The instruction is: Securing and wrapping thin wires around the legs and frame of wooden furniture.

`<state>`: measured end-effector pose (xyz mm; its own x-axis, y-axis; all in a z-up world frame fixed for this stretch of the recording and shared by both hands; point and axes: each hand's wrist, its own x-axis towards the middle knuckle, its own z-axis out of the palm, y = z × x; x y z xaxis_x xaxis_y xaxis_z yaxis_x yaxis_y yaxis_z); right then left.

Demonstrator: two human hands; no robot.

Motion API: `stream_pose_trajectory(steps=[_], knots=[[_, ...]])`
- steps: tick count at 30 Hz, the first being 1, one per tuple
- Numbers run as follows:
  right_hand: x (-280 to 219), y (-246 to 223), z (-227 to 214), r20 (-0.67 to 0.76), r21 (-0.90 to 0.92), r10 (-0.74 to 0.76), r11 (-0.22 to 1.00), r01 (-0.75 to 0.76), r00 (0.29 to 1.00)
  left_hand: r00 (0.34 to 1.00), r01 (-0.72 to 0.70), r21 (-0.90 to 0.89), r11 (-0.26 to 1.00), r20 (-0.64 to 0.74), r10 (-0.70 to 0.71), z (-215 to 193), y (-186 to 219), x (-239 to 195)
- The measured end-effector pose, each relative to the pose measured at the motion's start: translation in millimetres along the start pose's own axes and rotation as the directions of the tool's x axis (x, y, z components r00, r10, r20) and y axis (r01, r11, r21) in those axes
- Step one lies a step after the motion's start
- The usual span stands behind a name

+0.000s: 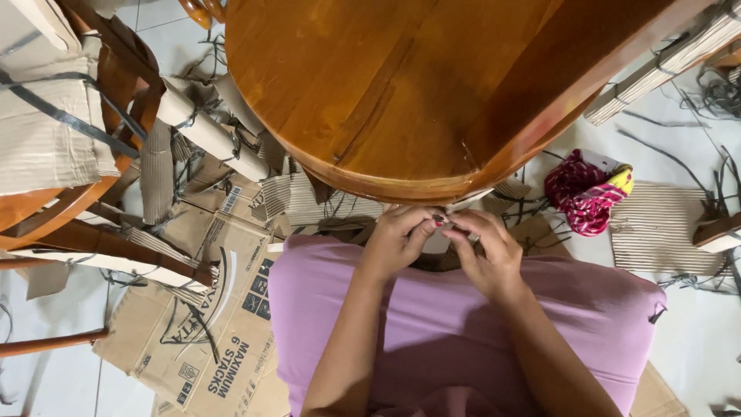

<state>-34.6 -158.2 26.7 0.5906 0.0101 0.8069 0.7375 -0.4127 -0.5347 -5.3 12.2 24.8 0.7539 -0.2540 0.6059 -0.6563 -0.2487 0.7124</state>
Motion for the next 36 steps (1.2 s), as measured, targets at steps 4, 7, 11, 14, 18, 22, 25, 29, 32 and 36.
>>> stream_pose_trajectory(steps=[4, 7, 11, 14, 18, 22, 25, 29, 32, 36], knots=[[-2, 6, 2, 0.022, -0.043, -0.060, 0.997, 0.060, 0.998, 0.999, -0.014, 0.027, 1.000, -0.040, 0.016, 1, 5, -1], [-1, 7, 3, 0.017, -0.083, -0.129, 0.988, 0.130, 0.992, 0.992, 0.029, 0.052, 0.998, -0.124, -0.022, 10, -8, -11], [-15, 27, 5, 0.016, -0.135, -0.218, 0.967, 0.218, 0.976, 0.967, 0.087, 0.027, 0.996, -0.243, -0.078, 18, -12, -15], [-22, 36, 9, 0.000, -0.175, -0.240, 0.956, 0.237, 0.971, 0.970, 0.079, 0.028, 0.996, -0.231, -0.071, 16, -8, -18], [-18, 26, 13, -0.044, -0.153, -0.219, 0.966, 0.211, 0.975, 0.978, 0.092, 0.079, 0.993, -0.194, -0.075, 21, -16, -28], [-19, 28, 16, -0.070, -0.120, -0.212, 0.972, 0.203, 0.975, 0.981, 0.022, 0.172, 0.985, -0.193, 0.011, 18, -17, -29], [-22, 32, 15, -0.072, -0.069, -0.186, 0.981, 0.181, 0.980, 0.973, -0.036, 0.172, 0.984, -0.217, 0.073, 15, -7, -23], [-17, 27, 17, -0.133, 0.012, -0.146, 0.989, 0.149, 0.980, 0.964, -0.083, 0.209, 0.974, -0.229, 0.132, 15, -6, -24], [-15, 23, 17, -0.168, 0.062, -0.120, 0.989, 0.132, 0.978, 0.960, -0.092, 0.207, 0.974, -0.243, 0.142, 17, -9, -27], [-13, 21, 16, -0.146, -0.011, -0.157, 0.987, 0.158, 0.977, 0.926, -0.173, 0.247, 0.953, -0.289, 0.243, 18, -11, -25]])
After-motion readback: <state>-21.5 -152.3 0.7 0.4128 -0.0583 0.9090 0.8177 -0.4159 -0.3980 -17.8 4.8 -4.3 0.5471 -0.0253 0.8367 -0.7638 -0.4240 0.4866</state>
